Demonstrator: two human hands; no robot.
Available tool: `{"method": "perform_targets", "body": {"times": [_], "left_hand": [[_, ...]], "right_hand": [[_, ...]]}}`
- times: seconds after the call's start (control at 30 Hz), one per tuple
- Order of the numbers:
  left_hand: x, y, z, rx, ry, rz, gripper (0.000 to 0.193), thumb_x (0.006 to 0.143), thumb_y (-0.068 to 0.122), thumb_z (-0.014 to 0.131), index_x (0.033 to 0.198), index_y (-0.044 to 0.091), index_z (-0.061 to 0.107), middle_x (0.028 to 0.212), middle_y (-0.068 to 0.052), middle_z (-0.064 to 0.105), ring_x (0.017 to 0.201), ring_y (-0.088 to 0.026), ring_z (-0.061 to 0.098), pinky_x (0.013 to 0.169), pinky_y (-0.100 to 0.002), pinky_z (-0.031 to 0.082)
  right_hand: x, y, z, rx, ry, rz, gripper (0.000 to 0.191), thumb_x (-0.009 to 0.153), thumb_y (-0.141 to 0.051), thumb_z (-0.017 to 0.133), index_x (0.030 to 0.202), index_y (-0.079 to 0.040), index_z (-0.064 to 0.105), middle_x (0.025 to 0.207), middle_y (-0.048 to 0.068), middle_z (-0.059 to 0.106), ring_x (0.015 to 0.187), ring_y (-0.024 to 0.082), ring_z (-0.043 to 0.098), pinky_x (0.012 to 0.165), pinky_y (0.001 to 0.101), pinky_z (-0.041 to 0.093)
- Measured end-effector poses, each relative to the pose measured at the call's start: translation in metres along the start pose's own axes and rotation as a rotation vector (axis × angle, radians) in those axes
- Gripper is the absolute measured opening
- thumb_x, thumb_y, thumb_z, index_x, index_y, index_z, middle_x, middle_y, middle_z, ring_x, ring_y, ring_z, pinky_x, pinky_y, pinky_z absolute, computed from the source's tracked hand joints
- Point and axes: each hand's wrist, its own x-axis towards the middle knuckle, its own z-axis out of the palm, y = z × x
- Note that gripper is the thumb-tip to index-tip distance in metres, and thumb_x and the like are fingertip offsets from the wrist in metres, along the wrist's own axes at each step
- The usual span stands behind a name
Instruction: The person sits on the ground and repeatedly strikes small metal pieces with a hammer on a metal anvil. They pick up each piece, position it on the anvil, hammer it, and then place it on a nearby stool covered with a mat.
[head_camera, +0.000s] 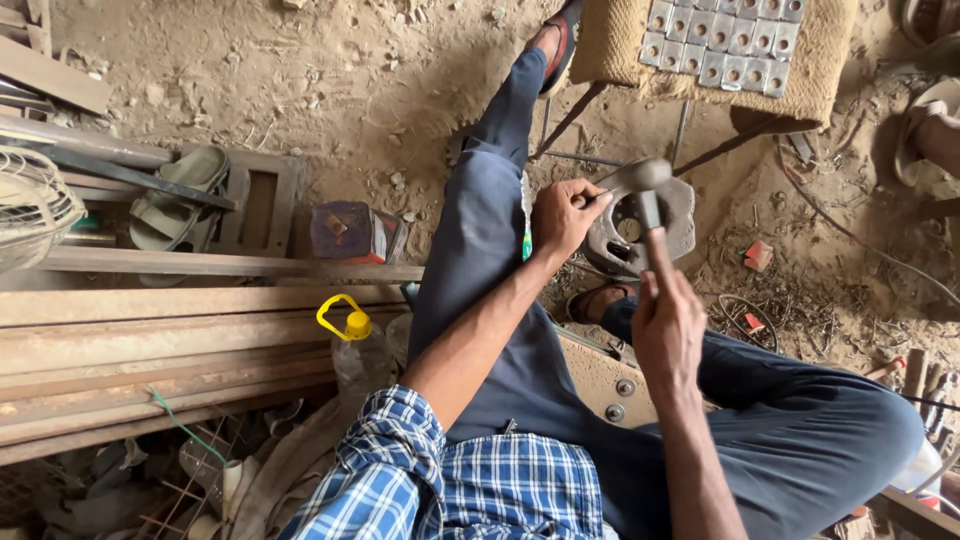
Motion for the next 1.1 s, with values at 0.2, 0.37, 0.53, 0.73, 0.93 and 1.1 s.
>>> {"method": "perform_targets", "body": {"times": [0.2, 0.37, 0.53, 0.73, 0.93, 1.1], "left_hand": [[-0.006, 0.009, -0.005, -0.010, 0.007, 0.020, 0.016, 0.085, 0.024, 0.082, 0.086, 0.008, 0.080, 0.059, 0.001, 0.064, 0.051, -0.008, 0.046, 0.047, -0.028, 0.031], [-0.002, 0.013, -0.008, -0.003, -0.007, 0.009, 0.017, 0.085, 0.025, 0.082, 0.084, 0.008, 0.080, 0.062, 0.003, 0.067, 0.050, -0.008, 0.047, 0.046, -0.029, 0.033], [-0.003, 0.020, -0.010, 0.011, -0.011, -0.038, 0.019, 0.085, 0.026, 0.083, 0.083, 0.007, 0.079, 0.062, 0.003, 0.067, 0.052, -0.007, 0.052, 0.047, -0.028, 0.038], [0.000, 0.006, -0.002, -0.008, 0.018, 0.051, 0.017, 0.084, 0.023, 0.083, 0.085, 0.007, 0.081, 0.064, 0.002, 0.069, 0.052, -0.007, 0.047, 0.046, -0.028, 0.033], [0.003, 0.002, 0.004, -0.182, 0.012, 0.003, 0.014, 0.084, 0.019, 0.081, 0.090, 0.007, 0.078, 0.070, 0.001, 0.072, 0.052, -0.005, 0.056, 0.046, -0.027, 0.045], [-0.003, 0.011, -0.003, -0.056, 0.031, 0.087, 0.019, 0.084, 0.021, 0.086, 0.085, 0.004, 0.078, 0.074, -0.001, 0.073, 0.061, -0.005, 0.060, 0.053, -0.027, 0.049]], "right_hand": [[-0.005, 0.005, -0.007, 0.033, 0.059, -0.007, 0.050, 0.113, -0.008, 0.050, 0.163, -0.012, 0.044, 0.073, 0.012, 0.058, 0.057, 0.019, 0.053, 0.053, 0.0364, 0.043], [-0.012, 0.009, -0.004, 0.025, 0.161, -0.123, 0.049, 0.117, -0.012, 0.048, 0.165, -0.010, 0.040, 0.083, 0.011, 0.062, 0.068, 0.017, 0.059, 0.061, 0.0372, 0.049], [-0.001, 0.011, 0.005, -0.082, -0.113, 0.078, 0.051, 0.108, -0.014, 0.052, 0.159, -0.012, 0.046, 0.072, 0.012, 0.062, 0.048, 0.021, 0.052, 0.042, 0.0385, 0.046], [-0.004, 0.013, -0.006, 0.023, 0.056, 0.009, 0.048, 0.113, -0.013, 0.052, 0.160, -0.016, 0.047, 0.077, 0.011, 0.061, 0.055, 0.016, 0.053, 0.048, 0.0361, 0.046], [-0.004, 0.007, 0.005, -0.036, -0.037, 0.031, 0.052, 0.107, -0.009, 0.055, 0.159, -0.012, 0.048, 0.078, 0.013, 0.065, 0.052, 0.016, 0.053, 0.043, 0.0310, 0.048], [-0.004, 0.004, -0.005, 0.109, -0.052, 0.118, 0.048, 0.107, -0.010, 0.055, 0.155, -0.014, 0.055, 0.075, 0.014, 0.065, 0.051, 0.018, 0.052, 0.047, 0.0364, 0.041]]}}
